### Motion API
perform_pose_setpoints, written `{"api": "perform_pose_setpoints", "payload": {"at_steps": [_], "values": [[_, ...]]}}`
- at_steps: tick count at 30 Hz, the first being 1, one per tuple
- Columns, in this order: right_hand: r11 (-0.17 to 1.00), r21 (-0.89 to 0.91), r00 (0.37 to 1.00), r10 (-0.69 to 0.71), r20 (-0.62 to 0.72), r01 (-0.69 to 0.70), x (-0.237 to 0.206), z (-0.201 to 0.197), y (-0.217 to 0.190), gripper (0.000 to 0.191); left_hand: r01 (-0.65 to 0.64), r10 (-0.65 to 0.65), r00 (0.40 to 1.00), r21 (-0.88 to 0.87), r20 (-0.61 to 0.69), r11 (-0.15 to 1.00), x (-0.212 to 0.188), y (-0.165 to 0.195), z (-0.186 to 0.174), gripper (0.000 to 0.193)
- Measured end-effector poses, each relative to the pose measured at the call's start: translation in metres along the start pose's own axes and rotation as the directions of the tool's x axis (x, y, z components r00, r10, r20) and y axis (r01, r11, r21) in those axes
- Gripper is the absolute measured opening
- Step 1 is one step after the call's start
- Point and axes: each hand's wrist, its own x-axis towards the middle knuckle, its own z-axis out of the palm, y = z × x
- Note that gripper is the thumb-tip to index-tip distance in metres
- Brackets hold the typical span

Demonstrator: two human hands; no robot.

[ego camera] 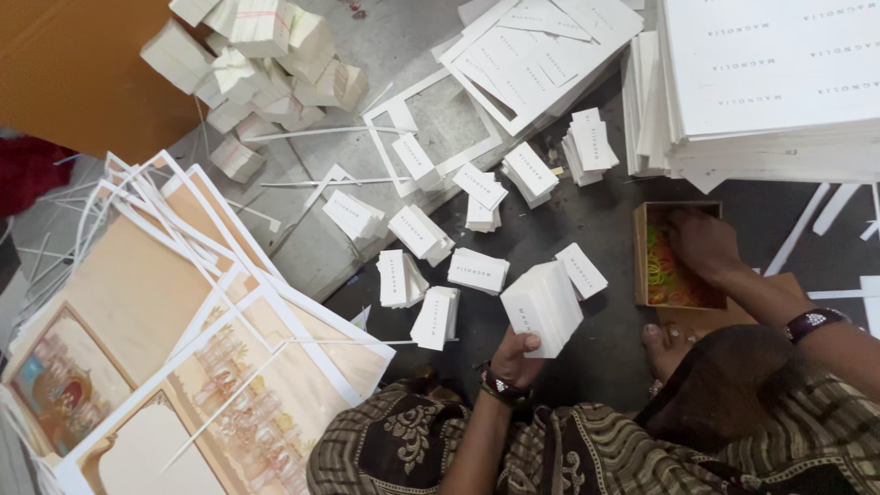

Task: The person sits on the floor of a print workshop and gathers small folded white paper pieces scattered on the ground, squaring them into neat stacks by hand and setting the finished stacks with other piles of paper items.

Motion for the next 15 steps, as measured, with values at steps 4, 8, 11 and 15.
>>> {"api": "perform_pose_setpoints", "payload": {"at_steps": [4,8,11,15], "values": [[1.0,-0.023,0.999,-0.002,-0.033,0.001,0.003,0.007,-0.001,0.034,0.038,-0.039,0.999,-0.029,-0.032,0.999,-0.002,-0.002,0.002,0.079],[0.998,0.067,0.992,0.021,-0.125,-0.013,0.001,0.007,0.014,0.037,0.035,-0.035,0.999,-0.032,-0.011,0.999,0.005,-0.009,0.002,0.077],[0.991,0.137,0.986,0.023,-0.166,0.0,-0.014,-0.001,0.018,0.038,0.051,-0.05,0.999,-0.045,0.02,0.998,0.009,-0.009,0.003,0.078],[0.788,0.615,0.987,0.123,-0.107,-0.032,-0.043,-0.028,-0.012,0.023,0.01,0.008,0.994,-0.169,0.104,0.986,0.016,-0.008,0.011,0.08]]}}
